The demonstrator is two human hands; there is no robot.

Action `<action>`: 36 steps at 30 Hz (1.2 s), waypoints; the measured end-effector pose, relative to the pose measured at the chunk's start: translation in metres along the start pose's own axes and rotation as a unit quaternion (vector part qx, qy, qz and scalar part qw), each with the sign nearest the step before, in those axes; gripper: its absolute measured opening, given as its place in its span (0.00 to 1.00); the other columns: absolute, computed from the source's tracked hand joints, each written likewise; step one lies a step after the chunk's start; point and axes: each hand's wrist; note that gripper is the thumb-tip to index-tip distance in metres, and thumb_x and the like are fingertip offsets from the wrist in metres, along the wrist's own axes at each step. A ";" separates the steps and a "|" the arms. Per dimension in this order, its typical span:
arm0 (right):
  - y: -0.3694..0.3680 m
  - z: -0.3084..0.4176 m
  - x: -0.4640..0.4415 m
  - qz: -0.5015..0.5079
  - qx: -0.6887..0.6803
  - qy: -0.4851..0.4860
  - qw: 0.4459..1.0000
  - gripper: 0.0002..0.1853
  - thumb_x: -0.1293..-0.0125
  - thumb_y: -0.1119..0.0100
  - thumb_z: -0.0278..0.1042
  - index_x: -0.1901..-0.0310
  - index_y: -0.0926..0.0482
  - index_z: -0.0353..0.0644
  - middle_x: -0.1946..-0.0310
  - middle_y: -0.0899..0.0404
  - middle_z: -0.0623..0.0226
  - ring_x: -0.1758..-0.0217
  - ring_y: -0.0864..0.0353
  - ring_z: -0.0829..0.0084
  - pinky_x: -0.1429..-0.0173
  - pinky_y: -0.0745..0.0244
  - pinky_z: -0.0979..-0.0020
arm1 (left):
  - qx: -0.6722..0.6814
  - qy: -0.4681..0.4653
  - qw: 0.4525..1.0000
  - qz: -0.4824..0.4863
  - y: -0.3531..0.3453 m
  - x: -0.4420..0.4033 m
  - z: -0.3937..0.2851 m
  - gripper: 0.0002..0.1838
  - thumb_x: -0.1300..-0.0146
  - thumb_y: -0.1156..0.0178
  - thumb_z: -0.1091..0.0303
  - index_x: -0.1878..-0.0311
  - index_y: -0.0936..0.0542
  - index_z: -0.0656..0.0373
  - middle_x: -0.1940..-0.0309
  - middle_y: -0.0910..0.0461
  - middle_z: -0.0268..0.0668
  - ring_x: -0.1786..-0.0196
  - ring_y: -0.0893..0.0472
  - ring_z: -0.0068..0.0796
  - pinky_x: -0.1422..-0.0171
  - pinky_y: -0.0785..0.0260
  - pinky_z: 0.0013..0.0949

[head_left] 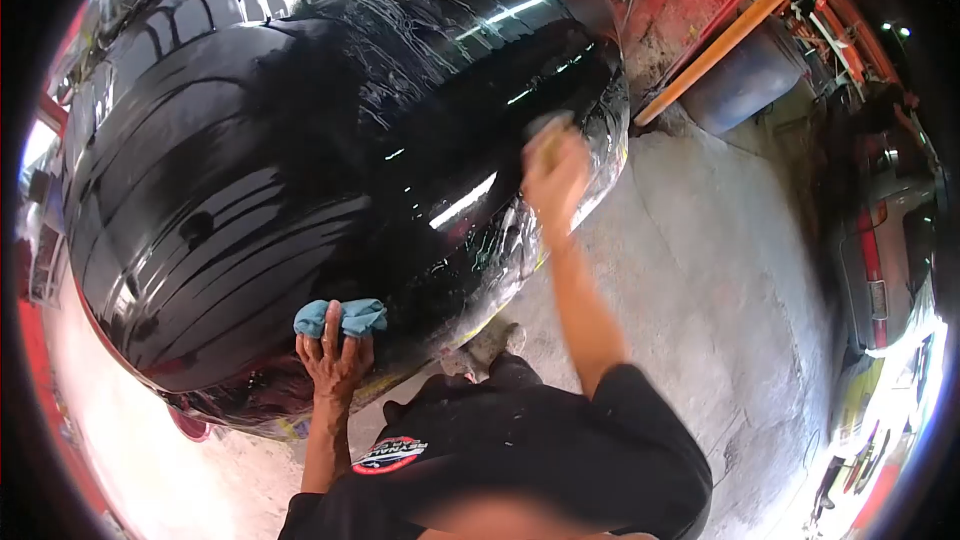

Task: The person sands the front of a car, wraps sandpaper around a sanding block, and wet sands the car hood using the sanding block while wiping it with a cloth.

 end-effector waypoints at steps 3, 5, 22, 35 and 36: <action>0.030 0.047 0.063 0.114 -0.014 0.127 0.985 0.22 0.41 0.34 0.29 0.45 0.23 0.33 0.53 0.22 0.47 0.48 0.25 0.46 0.43 0.31 0.48 | 0.003 0.005 1.000 0.012 0.004 -0.002 -0.002 0.22 0.44 0.30 0.60 0.45 0.22 0.43 0.28 0.32 0.38 0.29 0.34 0.49 0.30 0.42 0.57; 0.017 0.037 0.037 0.096 0.021 0.190 0.977 0.27 0.44 0.33 0.28 0.40 0.22 0.34 0.48 0.22 0.46 0.45 0.25 0.43 0.41 0.31 0.47 | 0.023 -0.002 1.000 0.009 0.007 -0.006 0.000 0.20 0.45 0.30 0.61 0.48 0.20 0.44 0.29 0.31 0.37 0.30 0.33 0.47 0.30 0.41 0.56; 0.002 0.077 -0.043 0.191 0.065 0.063 0.977 0.10 0.36 0.38 0.30 0.72 0.21 0.32 0.71 0.22 0.47 0.64 0.25 0.46 0.52 0.31 0.53 | 0.069 0.080 0.994 -0.027 0.012 -0.015 -0.012 0.25 0.55 0.24 0.52 0.55 0.20 0.50 0.28 0.33 0.39 0.31 0.33 0.48 0.25 0.49 0.59; -0.005 0.111 0.023 0.107 0.079 0.242 0.961 0.17 0.38 0.32 0.38 0.51 0.16 0.36 0.50 0.24 0.46 0.43 0.28 0.50 0.38 0.32 0.53 | 0.061 0.082 0.993 -0.059 0.006 -0.019 -0.011 0.20 0.52 0.24 0.55 0.58 0.20 0.48 0.29 0.30 0.36 0.32 0.30 0.44 0.23 0.48 0.57; 0.007 0.119 0.063 0.136 -0.069 0.232 0.961 0.25 0.41 0.29 0.31 0.41 0.20 0.38 0.48 0.23 0.48 0.41 0.28 0.52 0.34 0.33 0.55 | 0.065 0.087 0.992 -0.059 0.006 -0.018 -0.012 0.19 0.52 0.25 0.56 0.58 0.19 0.48 0.29 0.30 0.36 0.31 0.31 0.44 0.23 0.48 0.56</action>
Point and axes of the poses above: each hand's wrist, its own x-axis away from the middle knuckle, its own y-axis out of the back of the hand, z = x × y
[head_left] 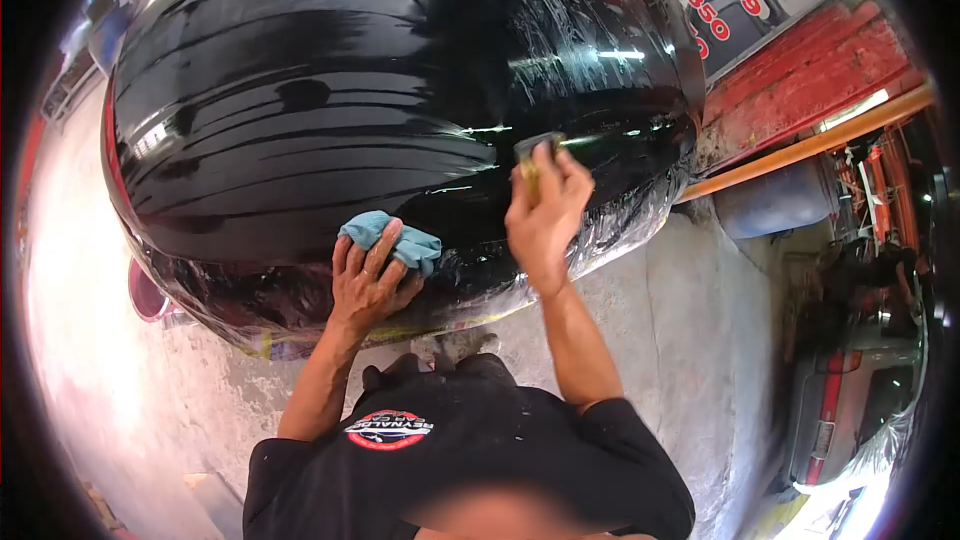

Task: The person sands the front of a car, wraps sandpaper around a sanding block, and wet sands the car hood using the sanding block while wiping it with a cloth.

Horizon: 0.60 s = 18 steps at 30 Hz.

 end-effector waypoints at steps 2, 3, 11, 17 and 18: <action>0.012 -0.021 -0.014 0.040 -0.003 0.033 0.999 0.26 0.45 0.28 0.25 0.42 0.20 0.38 0.47 0.23 0.49 0.42 0.27 0.51 0.35 0.32 0.55 | 0.010 -0.009 1.000 0.001 0.003 0.000 -0.001 0.19 0.52 0.25 0.56 0.57 0.19 0.47 0.29 0.30 0.35 0.31 0.31 0.43 0.23 0.48 0.56; 0.012 -0.064 -0.037 0.022 0.052 0.065 0.996 0.21 0.43 0.28 0.29 0.47 0.18 0.39 0.48 0.22 0.51 0.45 0.26 0.50 0.37 0.32 0.54 | 0.002 0.001 1.000 -0.006 0.002 -0.003 -0.002 0.19 0.52 0.25 0.56 0.57 0.18 0.46 0.30 0.29 0.34 0.32 0.30 0.41 0.25 0.45 0.54; 0.009 -0.040 -0.040 -0.035 0.140 0.022 0.989 0.06 0.39 0.38 0.32 0.63 0.17 0.41 0.60 0.18 0.55 0.50 0.22 0.51 0.42 0.31 0.52 | 0.002 -0.006 1.000 -0.013 -0.002 -0.002 -0.001 0.21 0.52 0.26 0.58 0.53 0.18 0.48 0.30 0.29 0.38 0.29 0.32 0.44 0.23 0.47 0.58; 0.022 -0.162 -0.090 -0.030 0.137 -0.069 0.988 0.10 0.35 0.38 0.34 0.55 0.16 0.42 0.58 0.18 0.56 0.50 0.22 0.53 0.44 0.29 0.55 | -0.018 -0.001 1.000 -0.008 0.004 -0.005 -0.005 0.19 0.50 0.26 0.57 0.57 0.21 0.48 0.31 0.28 0.37 0.32 0.30 0.45 0.26 0.43 0.56; 0.012 -0.197 -0.101 -0.023 0.161 -0.060 0.985 0.12 0.33 0.39 0.36 0.53 0.17 0.40 0.56 0.18 0.54 0.50 0.22 0.52 0.45 0.29 0.54 | -0.019 -0.005 1.000 -0.012 0.002 -0.005 -0.005 0.19 0.50 0.26 0.57 0.57 0.21 0.48 0.31 0.28 0.37 0.32 0.30 0.45 0.26 0.43 0.56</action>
Point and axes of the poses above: each hand's wrist, its own x-axis away from the middle knuckle, its own y-axis out of the back of the hand, z = x × y
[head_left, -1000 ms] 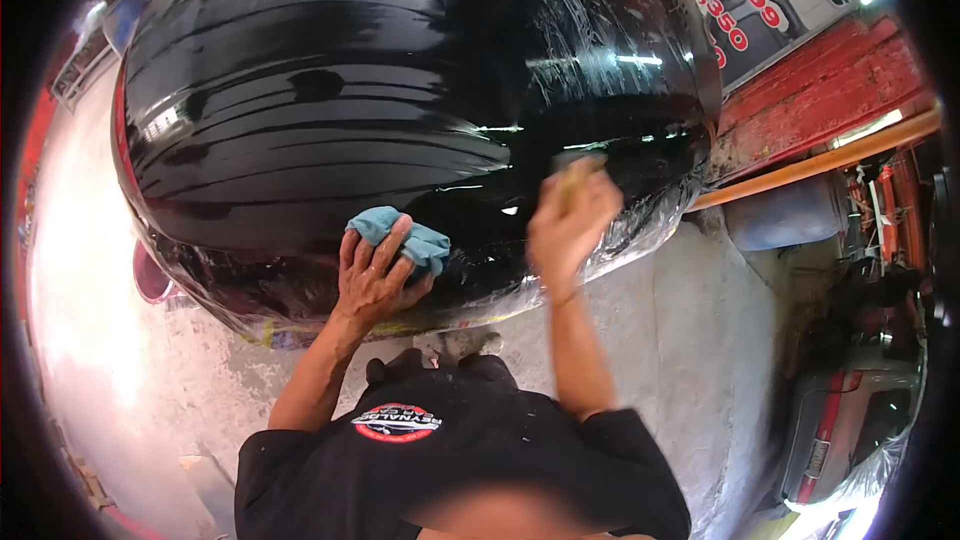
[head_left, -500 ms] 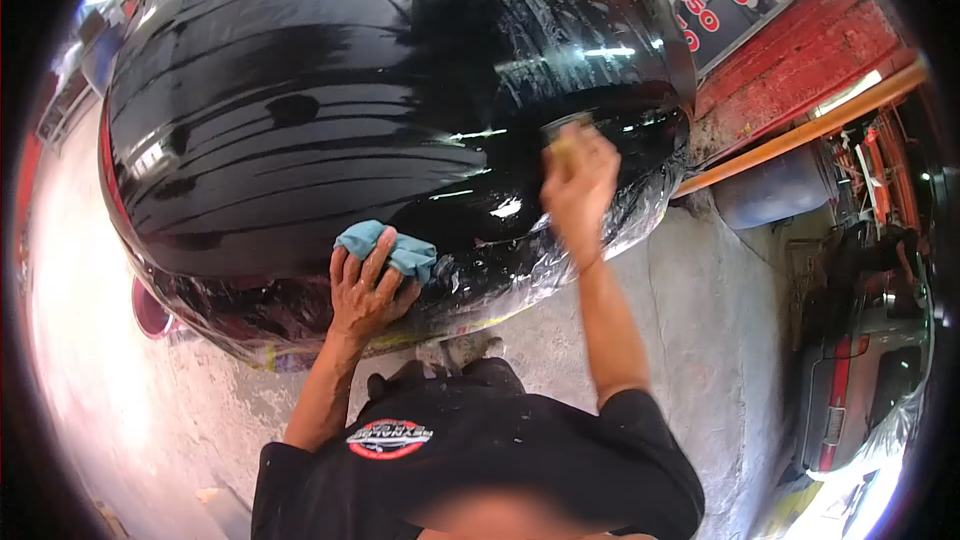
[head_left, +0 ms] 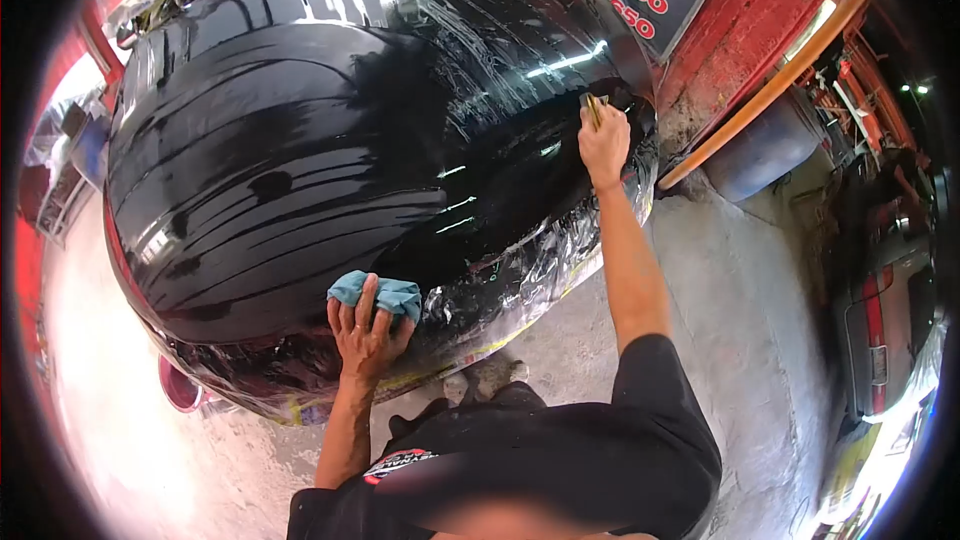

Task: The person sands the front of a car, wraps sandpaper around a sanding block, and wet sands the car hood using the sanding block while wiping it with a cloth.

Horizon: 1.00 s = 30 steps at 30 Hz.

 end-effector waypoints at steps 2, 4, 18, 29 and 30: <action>-0.003 0.025 0.006 -0.015 0.052 -0.068 0.996 0.13 0.32 0.41 0.34 0.50 0.16 0.40 0.53 0.19 0.51 0.49 0.23 0.50 0.43 0.29 0.54 | 0.006 0.010 1.000 0.021 0.002 0.005 0.002 0.20 0.50 0.26 0.57 0.55 0.21 0.48 0.32 0.28 0.37 0.32 0.30 0.46 0.26 0.44 0.57; 0.033 0.096 0.059 -0.066 0.018 0.077 0.995 0.15 0.35 0.39 0.37 0.51 0.16 0.39 0.51 0.20 0.49 0.47 0.23 0.48 0.43 0.28 0.52 | 0.008 -0.002 1.000 0.016 0.001 0.004 0.004 0.23 0.49 0.26 0.57 0.50 0.22 0.48 0.30 0.30 0.38 0.30 0.32 0.47 0.24 0.47 0.59; 0.060 0.100 0.146 -0.062 -0.100 -0.081 0.990 0.13 0.37 0.34 0.31 0.53 0.20 0.37 0.55 0.23 0.48 0.46 0.26 0.46 0.39 0.32 0.51 | -0.019 -0.020 0.999 0.016 -0.002 0.006 0.002 0.25 0.49 0.28 0.55 0.48 0.22 0.52 0.31 0.29 0.43 0.32 0.30 0.50 0.25 0.48 0.61; 0.076 0.165 0.199 0.009 -0.139 -0.087 0.987 0.21 0.40 0.35 0.25 0.43 0.19 0.42 0.46 0.24 0.47 0.42 0.27 0.47 0.36 0.32 0.52 | -0.016 -0.034 0.999 0.015 -0.001 0.002 0.004 0.23 0.45 0.30 0.57 0.47 0.23 0.53 0.29 0.32 0.45 0.30 0.32 0.52 0.24 0.50 0.63; 0.079 0.177 0.219 0.010 -0.223 -0.083 0.971 0.23 0.41 0.35 0.24 0.41 0.19 0.41 0.47 0.24 0.47 0.41 0.28 0.46 0.33 0.34 0.51 | -0.013 -0.036 0.999 0.015 -0.001 0.002 0.003 0.23 0.45 0.30 0.57 0.47 0.23 0.53 0.29 0.32 0.45 0.30 0.32 0.52 0.24 0.50 0.63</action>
Point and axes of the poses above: each hand's wrist, its own x-axis away from the middle knuckle, its own y-axis out of the back of the hand, z = x × y
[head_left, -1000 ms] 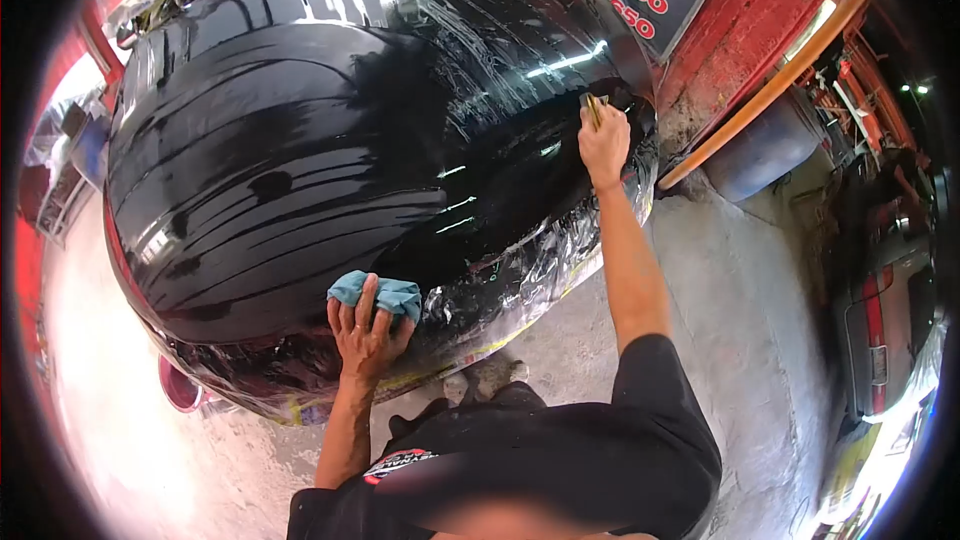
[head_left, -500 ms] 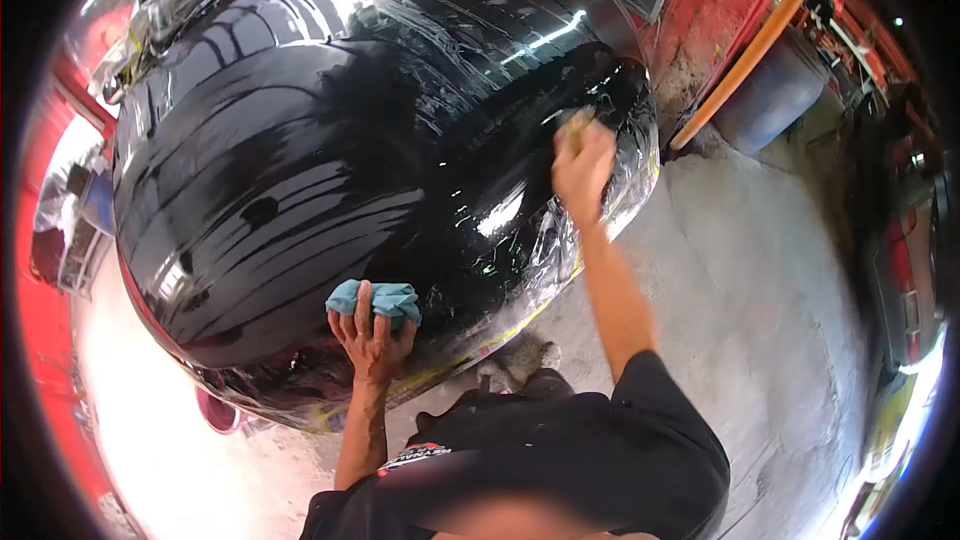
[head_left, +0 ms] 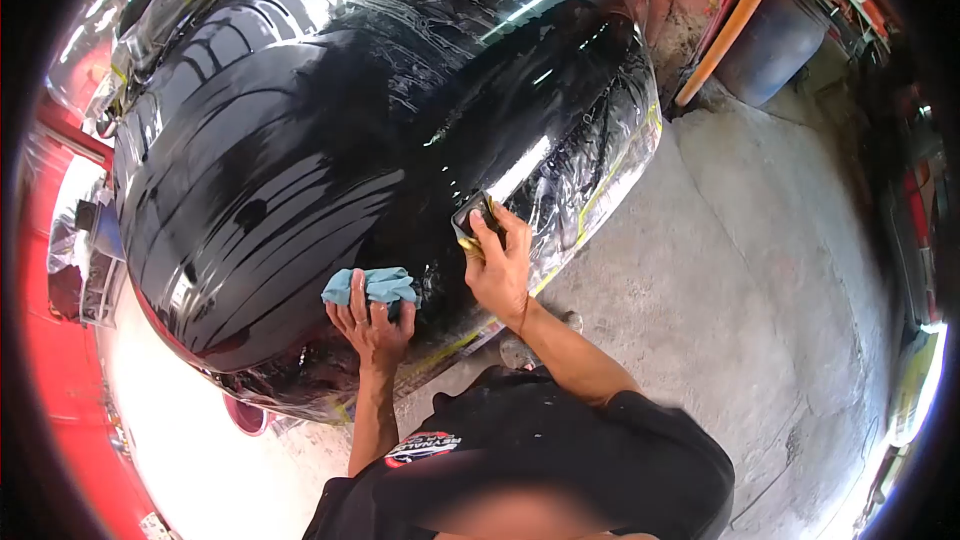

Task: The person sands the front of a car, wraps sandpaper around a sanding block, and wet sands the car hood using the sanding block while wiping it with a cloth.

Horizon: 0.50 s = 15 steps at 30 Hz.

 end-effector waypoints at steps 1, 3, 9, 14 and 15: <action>0.002 -0.013 -0.007 -0.008 0.018 0.023 1.000 0.24 0.42 0.34 0.25 0.41 0.19 0.41 0.47 0.24 0.47 0.41 0.28 0.45 0.33 0.34 0.51 | -0.001 0.003 1.000 0.003 0.000 0.001 0.000 0.23 0.45 0.30 0.57 0.48 0.23 0.53 0.29 0.32 0.44 0.30 0.32 0.52 0.24 0.50 0.63; 0.015 -0.063 -0.063 -0.039 0.068 0.041 0.996 0.20 0.40 0.34 0.26 0.44 0.19 0.39 0.47 0.24 0.49 0.43 0.27 0.47 0.36 0.31 0.54 | -0.003 0.006 1.000 0.004 0.000 0.001 0.002 0.23 0.45 0.29 0.58 0.48 0.23 0.53 0.29 0.32 0.44 0.30 0.32 0.52 0.24 0.50 0.62; 0.004 -0.049 -0.077 -0.072 0.116 -0.068 0.988 0.21 0.39 0.31 0.28 0.43 0.19 0.40 0.46 0.25 0.46 0.44 0.27 0.47 0.39 0.31 0.54 | 0.014 0.002 1.000 -0.003 0.001 0.003 0.004 0.19 0.46 0.28 0.59 0.54 0.23 0.53 0.30 0.30 0.42 0.32 0.30 0.51 0.24 0.47 0.61; -0.001 -0.082 -0.057 -0.094 0.131 0.012 0.987 0.18 0.37 0.35 0.28 0.45 0.21 0.37 0.48 0.25 0.43 0.47 0.27 0.44 0.40 0.32 0.50 | -0.006 0.022 1.000 -0.004 -0.003 0.002 0.000 0.18 0.46 0.29 0.60 0.55 0.23 0.53 0.31 0.29 0.41 0.33 0.29 0.51 0.25 0.46 0.62; 0.015 -0.090 -0.105 -0.092 0.124 -0.101 0.983 0.12 0.35 0.37 0.29 0.53 0.22 0.34 0.53 0.24 0.44 0.51 0.26 0.44 0.44 0.32 0.50 | -0.003 0.025 1.000 -0.007 -0.004 0.005 0.000 0.18 0.46 0.29 0.60 0.55 0.23 0.53 0.31 0.28 0.41 0.33 0.28 0.51 0.25 0.46 0.61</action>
Point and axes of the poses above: each hand's wrist, its own x-axis away from the middle knuckle, its own y-axis out of the back of the hand, z = x × y
